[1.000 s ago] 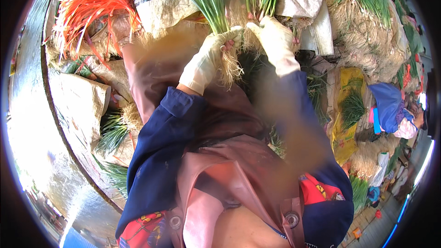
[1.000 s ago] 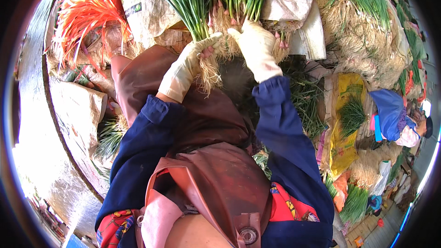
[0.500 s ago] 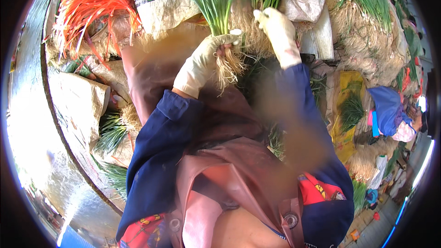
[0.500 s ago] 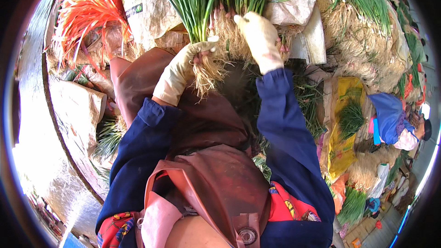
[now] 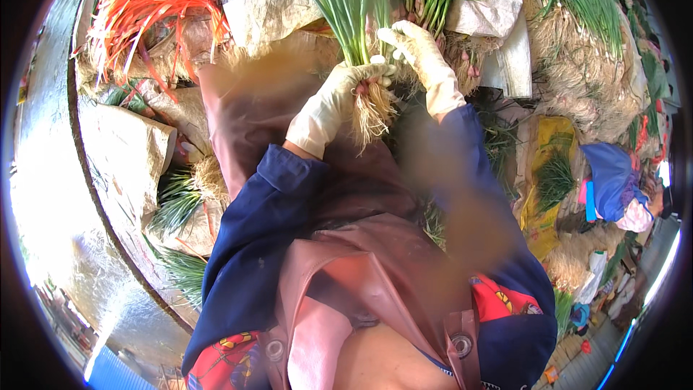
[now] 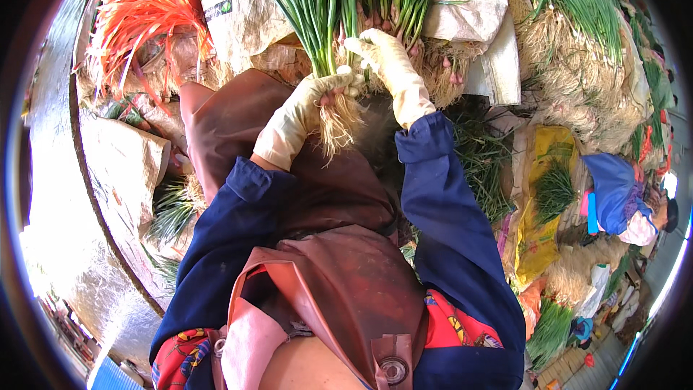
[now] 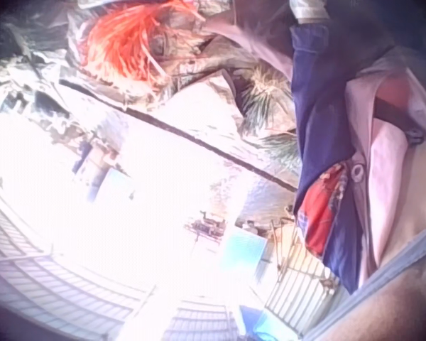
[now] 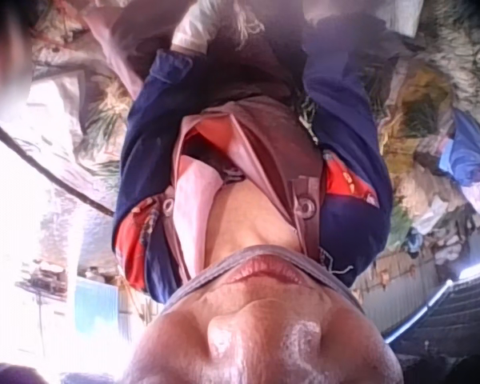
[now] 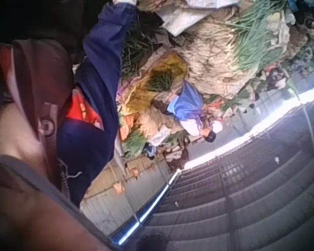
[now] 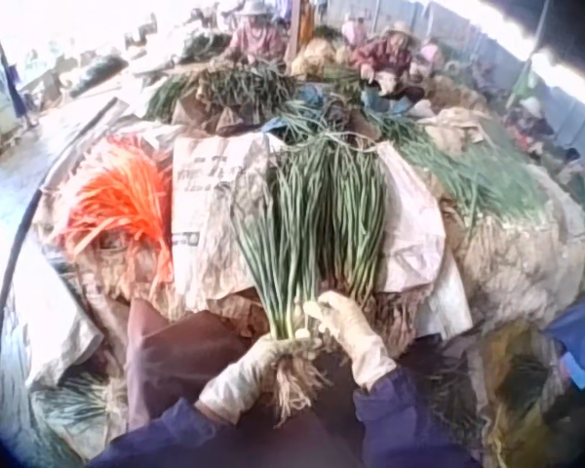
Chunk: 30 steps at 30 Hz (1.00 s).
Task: The person sorts scallions into bunches and secures them with red plastic ties.
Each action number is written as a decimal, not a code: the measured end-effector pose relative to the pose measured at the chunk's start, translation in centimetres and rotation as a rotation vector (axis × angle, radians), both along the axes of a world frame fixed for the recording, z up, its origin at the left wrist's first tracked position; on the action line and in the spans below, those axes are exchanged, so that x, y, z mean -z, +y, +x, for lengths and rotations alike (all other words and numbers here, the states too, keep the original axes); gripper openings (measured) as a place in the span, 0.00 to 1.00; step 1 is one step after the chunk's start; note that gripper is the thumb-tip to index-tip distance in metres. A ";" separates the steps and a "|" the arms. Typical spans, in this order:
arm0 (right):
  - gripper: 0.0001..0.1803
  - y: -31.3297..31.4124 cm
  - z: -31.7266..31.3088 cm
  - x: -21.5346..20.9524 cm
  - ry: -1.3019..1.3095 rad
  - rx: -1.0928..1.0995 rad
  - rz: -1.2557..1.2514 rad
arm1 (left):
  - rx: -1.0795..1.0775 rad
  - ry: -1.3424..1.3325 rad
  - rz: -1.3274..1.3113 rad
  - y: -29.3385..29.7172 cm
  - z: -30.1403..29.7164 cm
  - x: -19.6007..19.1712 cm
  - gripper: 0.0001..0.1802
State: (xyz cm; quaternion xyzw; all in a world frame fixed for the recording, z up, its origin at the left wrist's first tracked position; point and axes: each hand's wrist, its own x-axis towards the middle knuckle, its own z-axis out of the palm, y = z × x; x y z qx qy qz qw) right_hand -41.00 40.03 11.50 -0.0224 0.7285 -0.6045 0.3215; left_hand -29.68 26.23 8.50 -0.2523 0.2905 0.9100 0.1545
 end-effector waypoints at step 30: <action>0.12 1.9 4.8 1.0 -0.114 -0.032 0.004 | -0.109 -0.007 -0.223 1.6 3.8 -1.5 0.09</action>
